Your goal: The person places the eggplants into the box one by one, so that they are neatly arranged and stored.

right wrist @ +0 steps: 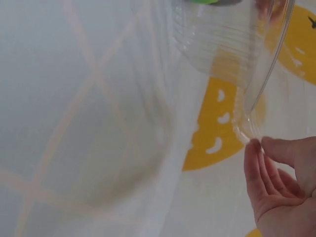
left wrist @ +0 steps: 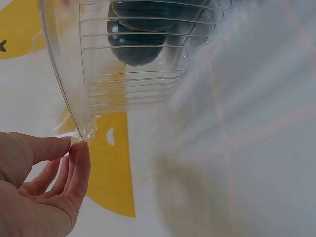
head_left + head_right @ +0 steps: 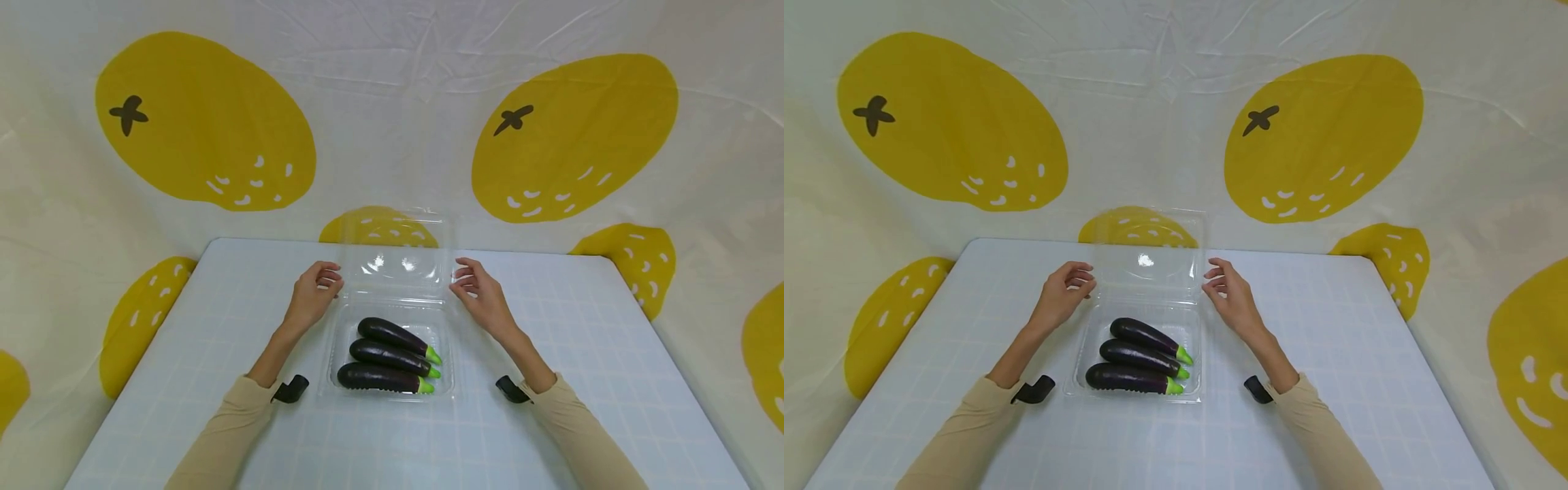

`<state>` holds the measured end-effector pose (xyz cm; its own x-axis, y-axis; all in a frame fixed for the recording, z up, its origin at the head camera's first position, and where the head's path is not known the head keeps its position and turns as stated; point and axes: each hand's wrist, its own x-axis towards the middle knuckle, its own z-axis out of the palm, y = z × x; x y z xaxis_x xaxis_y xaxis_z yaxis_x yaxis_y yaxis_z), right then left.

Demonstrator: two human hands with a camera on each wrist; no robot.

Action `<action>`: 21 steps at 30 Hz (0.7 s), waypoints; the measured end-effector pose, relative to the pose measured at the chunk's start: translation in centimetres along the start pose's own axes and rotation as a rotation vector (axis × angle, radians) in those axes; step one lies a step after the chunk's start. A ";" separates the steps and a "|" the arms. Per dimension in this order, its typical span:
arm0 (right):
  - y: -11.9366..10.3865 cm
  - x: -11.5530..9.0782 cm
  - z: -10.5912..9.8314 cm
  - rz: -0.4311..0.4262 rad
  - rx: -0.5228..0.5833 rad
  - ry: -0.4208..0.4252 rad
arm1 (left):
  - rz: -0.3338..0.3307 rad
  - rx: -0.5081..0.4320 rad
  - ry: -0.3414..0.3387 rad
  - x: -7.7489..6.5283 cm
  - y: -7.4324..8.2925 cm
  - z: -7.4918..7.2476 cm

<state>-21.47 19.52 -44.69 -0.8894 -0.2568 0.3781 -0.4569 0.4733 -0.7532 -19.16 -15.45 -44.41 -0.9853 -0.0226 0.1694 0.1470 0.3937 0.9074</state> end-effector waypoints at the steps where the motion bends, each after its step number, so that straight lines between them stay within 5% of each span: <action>1: -0.1 0.0 0.0 -0.001 -0.001 0.002 | 0.004 0.003 0.004 0.0 0.0 0.0; 21: -0.7 -1.3 -0.2 -0.135 -0.024 0.031 | 0.133 0.054 0.046 -1.5 -0.2 -0.4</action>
<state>-20.05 19.71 -44.56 -0.8194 -0.2934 0.4924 -0.5727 0.4559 -0.6814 -17.68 -15.85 -44.65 -0.9523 -0.0086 0.3050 0.2695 0.4451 0.8540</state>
